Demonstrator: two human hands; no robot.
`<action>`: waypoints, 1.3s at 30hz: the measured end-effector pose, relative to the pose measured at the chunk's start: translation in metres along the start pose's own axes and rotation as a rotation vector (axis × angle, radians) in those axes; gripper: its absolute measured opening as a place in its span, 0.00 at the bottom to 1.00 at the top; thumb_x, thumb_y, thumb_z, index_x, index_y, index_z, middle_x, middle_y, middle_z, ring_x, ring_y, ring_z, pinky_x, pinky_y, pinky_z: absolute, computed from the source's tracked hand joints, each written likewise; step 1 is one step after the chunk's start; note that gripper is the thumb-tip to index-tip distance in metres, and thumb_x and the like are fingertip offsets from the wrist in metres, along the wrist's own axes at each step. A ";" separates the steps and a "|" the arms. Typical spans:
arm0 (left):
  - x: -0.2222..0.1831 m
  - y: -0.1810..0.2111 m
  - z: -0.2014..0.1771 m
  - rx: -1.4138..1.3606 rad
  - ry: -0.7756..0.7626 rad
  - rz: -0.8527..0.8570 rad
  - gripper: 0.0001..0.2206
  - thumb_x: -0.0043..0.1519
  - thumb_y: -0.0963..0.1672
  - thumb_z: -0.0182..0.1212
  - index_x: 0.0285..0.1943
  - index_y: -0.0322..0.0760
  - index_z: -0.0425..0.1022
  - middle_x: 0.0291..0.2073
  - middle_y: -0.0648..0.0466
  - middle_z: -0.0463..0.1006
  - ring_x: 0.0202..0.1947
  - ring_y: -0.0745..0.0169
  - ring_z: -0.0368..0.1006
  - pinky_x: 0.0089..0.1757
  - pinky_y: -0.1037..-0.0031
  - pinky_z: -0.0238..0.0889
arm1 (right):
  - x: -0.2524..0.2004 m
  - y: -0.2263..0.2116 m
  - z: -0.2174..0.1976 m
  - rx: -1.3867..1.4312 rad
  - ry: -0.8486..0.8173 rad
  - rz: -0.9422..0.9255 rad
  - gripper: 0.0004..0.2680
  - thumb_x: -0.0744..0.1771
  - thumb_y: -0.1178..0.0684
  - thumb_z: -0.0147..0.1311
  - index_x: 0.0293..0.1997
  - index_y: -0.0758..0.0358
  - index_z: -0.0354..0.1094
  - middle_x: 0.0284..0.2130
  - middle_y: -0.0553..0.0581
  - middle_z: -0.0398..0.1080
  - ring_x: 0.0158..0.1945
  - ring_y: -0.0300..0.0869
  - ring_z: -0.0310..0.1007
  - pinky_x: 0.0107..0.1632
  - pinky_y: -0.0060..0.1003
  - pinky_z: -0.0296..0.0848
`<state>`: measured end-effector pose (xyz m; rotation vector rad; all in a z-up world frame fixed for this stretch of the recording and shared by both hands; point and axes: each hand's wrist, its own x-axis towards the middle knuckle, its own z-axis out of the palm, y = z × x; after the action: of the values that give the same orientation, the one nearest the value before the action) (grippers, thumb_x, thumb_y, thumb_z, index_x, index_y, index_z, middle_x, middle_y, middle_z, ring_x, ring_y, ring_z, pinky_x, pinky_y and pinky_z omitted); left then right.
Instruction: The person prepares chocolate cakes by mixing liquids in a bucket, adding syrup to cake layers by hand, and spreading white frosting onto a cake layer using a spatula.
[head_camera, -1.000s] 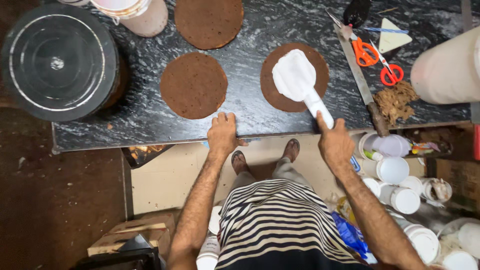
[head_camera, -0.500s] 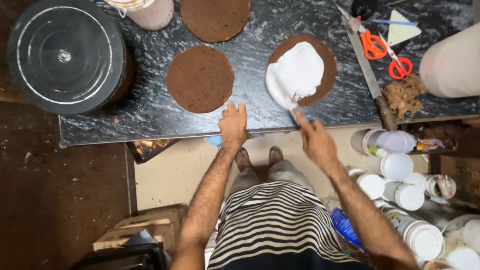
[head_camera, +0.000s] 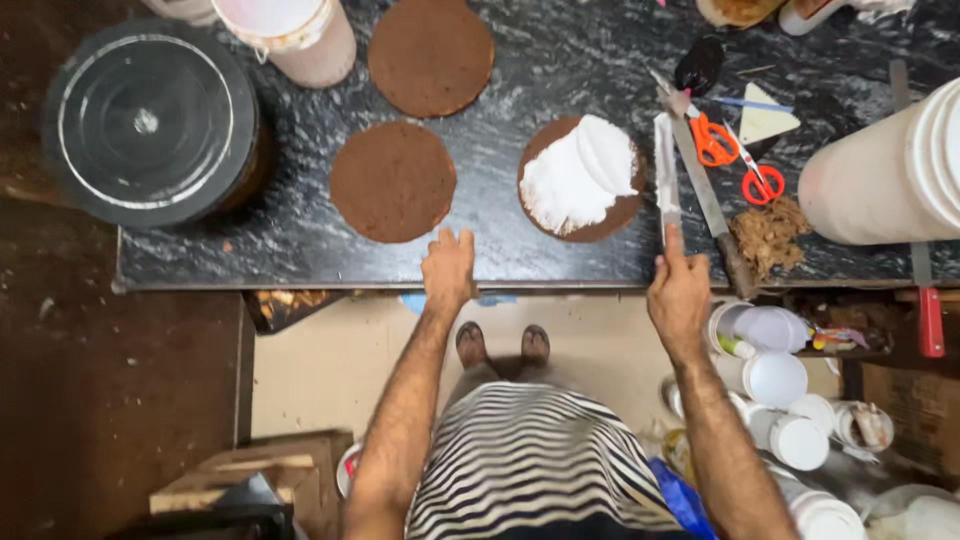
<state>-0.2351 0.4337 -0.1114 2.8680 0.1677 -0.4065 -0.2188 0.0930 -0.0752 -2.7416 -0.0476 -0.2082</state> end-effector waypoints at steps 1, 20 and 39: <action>0.001 0.000 0.002 -0.006 -0.008 -0.011 0.41 0.30 0.43 0.87 0.53 0.41 0.65 0.49 0.40 0.69 0.48 0.35 0.72 0.40 0.48 0.73 | 0.003 -0.001 0.007 0.050 -0.084 0.027 0.22 0.70 0.56 0.53 0.75 0.46 0.58 0.33 0.72 0.64 0.36 0.63 0.68 0.44 0.55 0.71; 0.008 0.000 -0.004 -0.014 -0.036 -0.001 0.43 0.29 0.44 0.88 0.55 0.38 0.64 0.50 0.39 0.68 0.49 0.35 0.71 0.41 0.50 0.72 | 0.005 0.036 0.002 -0.158 -0.171 -0.063 0.16 0.69 0.51 0.60 0.66 0.41 0.70 0.35 0.65 0.65 0.32 0.58 0.69 0.36 0.54 0.69; 0.007 -0.008 0.016 -0.049 0.019 -0.014 0.43 0.28 0.44 0.88 0.53 0.37 0.64 0.48 0.39 0.69 0.48 0.35 0.72 0.41 0.51 0.73 | 0.031 -0.022 0.029 -0.115 -0.244 -0.090 0.19 0.70 0.53 0.52 0.72 0.41 0.62 0.40 0.67 0.64 0.32 0.59 0.71 0.35 0.56 0.73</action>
<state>-0.2333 0.4377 -0.1300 2.8247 0.1990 -0.3722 -0.1859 0.1243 -0.0886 -2.8668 -0.2331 0.1028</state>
